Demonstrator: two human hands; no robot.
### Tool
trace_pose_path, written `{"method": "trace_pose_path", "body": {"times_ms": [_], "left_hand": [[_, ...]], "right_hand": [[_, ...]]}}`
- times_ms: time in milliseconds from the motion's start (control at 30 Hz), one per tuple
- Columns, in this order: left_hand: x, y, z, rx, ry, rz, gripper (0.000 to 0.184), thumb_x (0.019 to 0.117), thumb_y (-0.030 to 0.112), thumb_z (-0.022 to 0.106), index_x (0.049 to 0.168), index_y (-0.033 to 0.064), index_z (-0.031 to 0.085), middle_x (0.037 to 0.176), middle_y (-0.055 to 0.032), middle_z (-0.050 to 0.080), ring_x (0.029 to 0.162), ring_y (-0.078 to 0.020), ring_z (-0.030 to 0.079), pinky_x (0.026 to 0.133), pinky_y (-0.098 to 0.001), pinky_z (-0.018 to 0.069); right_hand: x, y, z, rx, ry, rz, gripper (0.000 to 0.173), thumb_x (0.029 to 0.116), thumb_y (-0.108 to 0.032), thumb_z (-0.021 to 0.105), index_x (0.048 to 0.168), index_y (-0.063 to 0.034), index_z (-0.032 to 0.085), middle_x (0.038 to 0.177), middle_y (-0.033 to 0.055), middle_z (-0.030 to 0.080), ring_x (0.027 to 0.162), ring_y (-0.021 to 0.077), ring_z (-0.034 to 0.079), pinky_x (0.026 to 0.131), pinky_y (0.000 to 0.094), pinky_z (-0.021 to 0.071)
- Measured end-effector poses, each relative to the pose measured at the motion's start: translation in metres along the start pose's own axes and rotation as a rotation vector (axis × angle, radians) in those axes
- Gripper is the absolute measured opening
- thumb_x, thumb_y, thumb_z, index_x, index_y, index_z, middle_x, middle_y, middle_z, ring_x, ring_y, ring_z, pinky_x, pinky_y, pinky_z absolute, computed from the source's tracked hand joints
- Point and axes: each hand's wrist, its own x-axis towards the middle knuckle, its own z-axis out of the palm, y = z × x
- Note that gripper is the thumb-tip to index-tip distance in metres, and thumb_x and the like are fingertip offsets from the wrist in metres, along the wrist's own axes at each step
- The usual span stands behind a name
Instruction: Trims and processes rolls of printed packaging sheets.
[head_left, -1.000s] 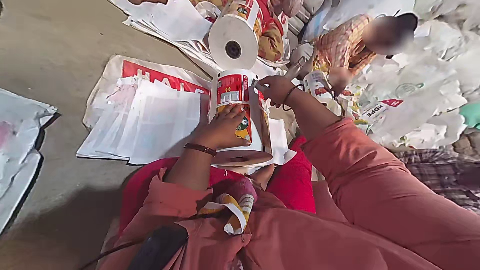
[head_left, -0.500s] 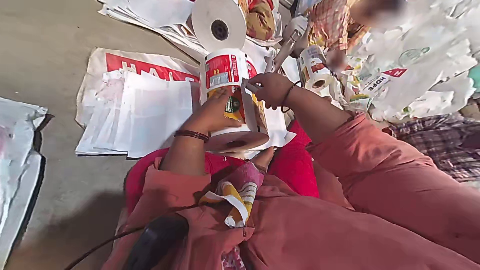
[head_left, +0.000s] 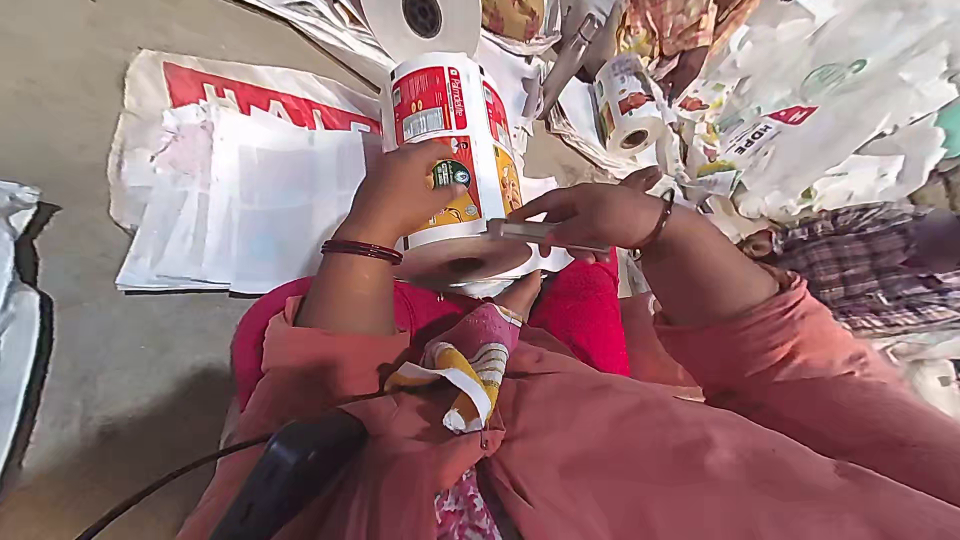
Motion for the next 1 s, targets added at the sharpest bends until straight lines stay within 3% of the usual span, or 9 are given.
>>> {"method": "trace_pose_path", "body": {"times_ms": [100,167,233,333,533,600,733,867,1000], "left_hand": [[0.004,-0.002,0.018,0.146,-0.026,0.235,0.074,0.085,0.053,0.077,0.142,0.0097,0.059,0.147,-0.0198,0.053,0.14,-0.0417,0.046,0.114,-0.0638,0.0344],[0.002,0.013,0.027,0.239,0.003,0.145,0.075,0.0808,0.064,0.076,0.132,0.0099,0.064,0.143,-0.0196,0.055,0.139,-0.0435,0.045,0.108,-0.0658,0.0395],[0.001,0.029,0.037,0.3,0.104,-0.021,0.07,0.0851,0.065,0.071,0.114,0.0013,0.066,0.131,-0.0252,0.059,0.131,-0.0473,0.049,0.1,-0.0675,0.0432],[0.006,0.037,0.048,0.389,0.203,-0.159,0.069,0.0888,0.066,0.065,0.11,-0.0006,0.066,0.121,-0.0255,0.063,0.125,-0.0473,0.054,0.096,-0.0647,0.0462],[0.013,0.035,0.043,0.446,0.12,-0.178,0.042,0.1009,0.041,0.057,0.097,-0.0003,0.066,0.105,-0.0233,0.068,0.111,-0.0434,0.063,0.095,-0.0615,0.0467],[0.014,0.035,0.043,0.453,0.133,-0.157,0.035,0.1018,0.032,0.055,0.098,-0.0011,0.066,0.1,-0.0228,0.068,0.106,-0.0423,0.064,0.094,-0.0603,0.0476],[0.018,0.042,0.051,0.48,0.196,-0.162,0.031,0.1012,0.028,0.056,0.117,0.0034,0.067,0.105,-0.0212,0.069,0.105,-0.0407,0.066,0.092,-0.059,0.0498],[0.024,0.046,0.061,0.557,0.252,-0.157,0.029,0.1029,0.026,0.055,0.111,0.0043,0.072,0.104,-0.0189,0.07,0.104,-0.038,0.067,0.089,-0.0561,0.0523],[0.03,0.051,0.059,0.547,0.194,-0.219,0.03,0.1068,0.022,0.049,0.113,-0.0005,0.068,0.117,-0.0235,0.068,0.114,-0.0414,0.064,0.096,-0.0581,0.0508]], "right_hand": [[-0.009,0.045,-0.003,0.274,0.133,-0.045,0.057,0.097,-0.008,0.051,0.154,-0.0131,0.044,0.099,0.0089,0.071,0.045,0.0059,0.05,0.039,0.0204,0.0437],[-0.011,0.086,-0.006,0.438,0.168,-0.091,0.059,0.0969,-0.009,0.05,0.155,-0.0127,0.041,0.101,0.0084,0.071,0.046,0.0044,0.051,0.039,0.0186,0.0445],[-0.011,0.131,-0.003,0.559,0.193,-0.114,0.06,0.0958,-0.014,0.052,0.154,-0.0125,0.04,0.104,0.0083,0.071,0.048,0.0042,0.052,0.041,0.0183,0.0449],[-0.01,0.186,0.015,0.695,0.251,-0.09,0.06,0.0943,-0.02,0.055,0.152,-0.0129,0.043,0.106,0.0072,0.069,0.049,0.0037,0.051,0.043,0.0182,0.0443],[0.016,0.258,0.056,0.941,0.273,-0.178,0.049,0.0927,-0.029,0.058,0.14,-0.0165,0.053,0.099,-0.0017,0.072,0.051,-0.0001,0.054,0.044,0.015,0.0457],[0.03,0.268,0.07,1.072,0.269,-0.209,0.049,0.0907,-0.032,0.063,0.137,-0.0182,0.056,0.097,-0.0008,0.07,0.052,-0.0005,0.052,0.045,0.0141,0.0441],[0.053,0.282,0.074,1.235,0.187,-0.287,0.053,0.0867,-0.034,0.074,0.135,-0.0183,0.058,0.101,0.003,0.071,0.053,0.0023,0.056,0.046,0.0162,0.0481],[0.061,0.285,0.067,1.235,0.162,-0.312,0.052,0.0882,-0.032,0.071,0.136,-0.0165,0.056,0.102,0.0025,0.072,0.055,0.0033,0.059,0.048,0.0165,0.0502],[0.063,0.286,0.065,1.29,0.049,-0.35,0.049,0.0903,-0.03,0.072,0.136,-0.0174,0.058,0.104,0.0047,0.073,0.056,0.0047,0.061,0.048,0.0171,0.052]]}}
